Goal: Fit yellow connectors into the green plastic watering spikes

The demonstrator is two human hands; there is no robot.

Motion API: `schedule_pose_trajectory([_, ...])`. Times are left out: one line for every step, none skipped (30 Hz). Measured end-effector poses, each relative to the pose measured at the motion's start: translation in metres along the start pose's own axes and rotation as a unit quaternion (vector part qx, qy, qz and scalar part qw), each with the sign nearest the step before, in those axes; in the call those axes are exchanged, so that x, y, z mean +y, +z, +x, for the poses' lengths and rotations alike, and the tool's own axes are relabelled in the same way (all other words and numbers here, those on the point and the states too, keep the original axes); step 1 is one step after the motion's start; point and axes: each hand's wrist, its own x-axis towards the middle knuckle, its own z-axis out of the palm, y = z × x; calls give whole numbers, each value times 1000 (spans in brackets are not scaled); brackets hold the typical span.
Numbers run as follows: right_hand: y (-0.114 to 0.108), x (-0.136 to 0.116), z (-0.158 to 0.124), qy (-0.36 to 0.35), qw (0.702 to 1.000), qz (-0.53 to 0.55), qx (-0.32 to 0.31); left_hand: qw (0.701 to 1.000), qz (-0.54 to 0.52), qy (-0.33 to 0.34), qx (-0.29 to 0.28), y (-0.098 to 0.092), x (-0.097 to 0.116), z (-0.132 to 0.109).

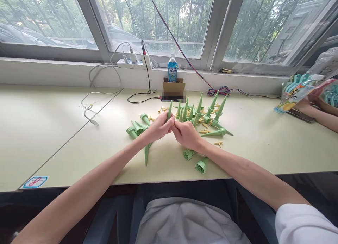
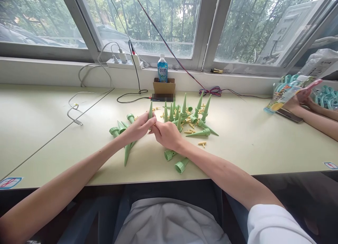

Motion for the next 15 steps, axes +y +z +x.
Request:
schedule_pose_trajectory([0,0,0,2,1000,1,0,1000,-3,2,0,0,-1,0])
schedule_pose_trajectory([0,0,0,6,1000,4,2,1000,-7,5,0,0,-2,1])
schedule_pose_trajectory([0,0,0,10,1000,10,4,1000,-12,10,-1,0,-2,1])
schedule_pose_trajectory([0,0,1,14,1000,19,7,1000,-18,14,-3,0,-2,1])
schedule_pose_trajectory([0,0,1,19,999,30,11,999,-27,18,-6,0,-2,1])
schedule_pose_trajectory([0,0,1,22,999,41,15,999,-36,21,-10,-1,-1,2])
schedule_pose_trajectory([0,1,1,24,998,51,20,999,-47,23,-14,-1,1,1])
schedule_pose_trajectory([0,2,1,24,998,57,26,998,-59,25,-19,-2,2,1])
schedule_pose_trajectory([1,3,1,24,997,59,33,997,-72,25,-21,-3,4,1])
schedule_pose_trajectory([1,4,1,24,997,57,41,996,-84,23,-23,-3,5,1])
schedule_pose_trajectory([1,4,2,25,997,53,49,995,-94,19,-23,-4,6,1])
schedule_pose_trajectory([2,5,2,27,997,45,56,994,-103,13,-20,-4,6,1])
schedule_pose_trajectory([2,5,2,30,997,35,63,994,-112,6,-12,-5,6,1])
schedule_pose_trajectory([3,5,2,32,997,23,69,992,-123,-2,-3,-5,5,1])
schedule_pose_trajectory([3,4,2,32,997,11,75,990,-139,-10,6,-5,5,1])
